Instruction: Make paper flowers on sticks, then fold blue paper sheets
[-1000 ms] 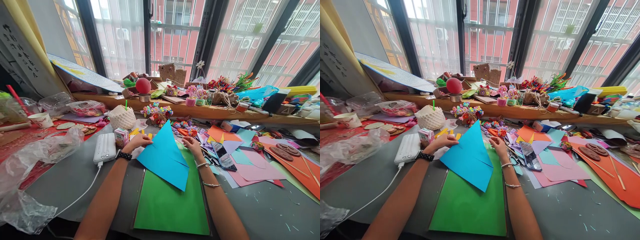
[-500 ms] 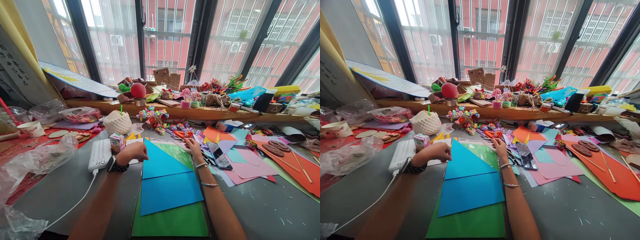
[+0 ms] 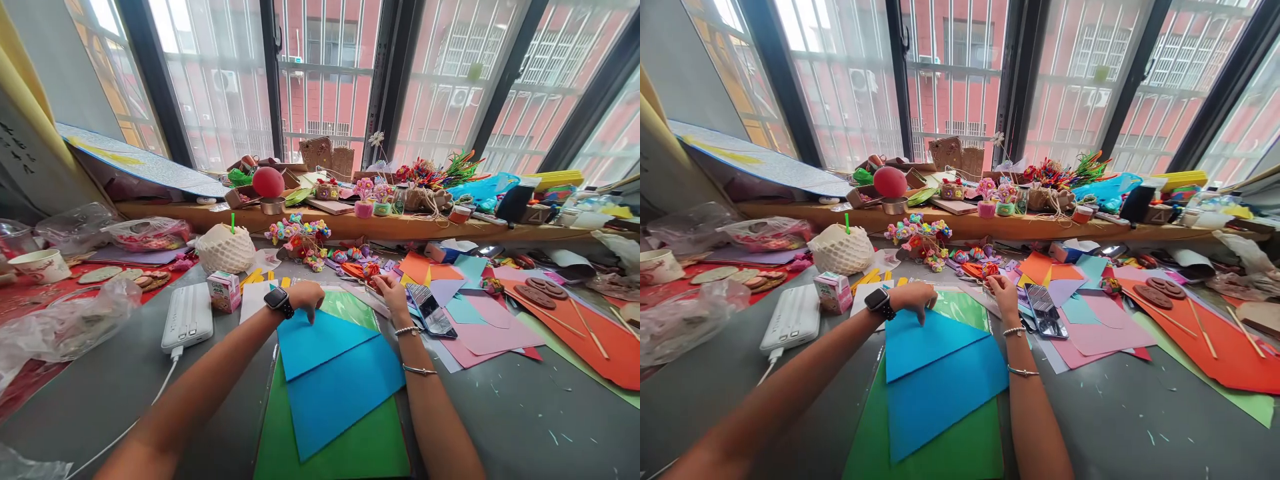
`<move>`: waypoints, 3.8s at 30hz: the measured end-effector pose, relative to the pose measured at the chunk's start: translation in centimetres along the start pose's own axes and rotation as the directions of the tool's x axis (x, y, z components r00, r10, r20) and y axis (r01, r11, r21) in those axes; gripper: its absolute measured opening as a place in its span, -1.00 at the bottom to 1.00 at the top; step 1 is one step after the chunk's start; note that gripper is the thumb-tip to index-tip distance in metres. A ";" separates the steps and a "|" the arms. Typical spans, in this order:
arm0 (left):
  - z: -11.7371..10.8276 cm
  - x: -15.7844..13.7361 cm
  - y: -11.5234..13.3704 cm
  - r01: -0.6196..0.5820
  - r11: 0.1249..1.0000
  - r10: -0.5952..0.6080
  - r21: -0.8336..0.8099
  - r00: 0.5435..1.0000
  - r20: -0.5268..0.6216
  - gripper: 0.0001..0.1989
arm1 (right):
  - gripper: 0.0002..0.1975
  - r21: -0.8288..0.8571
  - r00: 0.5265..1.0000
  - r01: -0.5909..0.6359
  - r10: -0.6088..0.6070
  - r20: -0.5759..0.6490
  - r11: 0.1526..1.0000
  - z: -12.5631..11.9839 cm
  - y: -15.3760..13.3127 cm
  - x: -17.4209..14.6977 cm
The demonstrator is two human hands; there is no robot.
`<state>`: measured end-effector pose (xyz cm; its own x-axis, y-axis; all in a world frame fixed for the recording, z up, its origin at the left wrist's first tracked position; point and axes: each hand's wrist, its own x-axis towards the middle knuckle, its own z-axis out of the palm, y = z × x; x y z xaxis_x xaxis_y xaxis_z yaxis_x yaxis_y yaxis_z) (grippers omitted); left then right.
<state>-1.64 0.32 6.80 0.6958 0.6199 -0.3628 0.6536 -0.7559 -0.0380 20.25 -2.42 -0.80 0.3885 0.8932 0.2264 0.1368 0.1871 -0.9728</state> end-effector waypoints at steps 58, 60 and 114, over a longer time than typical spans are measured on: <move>6.1 -8.5 -5.1 0.206 0.336 -0.232 -0.919 0.964 0.131 -0.53 | -0.72 -0.131 0.641 0.043 0.073 0.764 0.990 3.2 -1.8 -3.6; 5.9 -8.7 -4.9 0.186 0.330 -0.166 -0.925 0.976 0.137 -0.56 | -0.73 -0.075 0.660 0.009 0.050 0.750 0.997 3.0 -2.1 -3.6; 7.5 -0.3 1.9 0.054 0.992 -0.109 -0.111 0.802 -0.587 -0.57 | -0.83 -0.533 0.956 0.193 -0.036 0.291 0.824 2.5 -0.3 -1.9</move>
<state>-2.85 -2.87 -0.19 0.6614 0.7035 0.2599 0.7194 -0.6931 0.0456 17.12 -3.18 -1.05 0.1012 0.9663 0.2367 0.6732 0.1087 -0.7314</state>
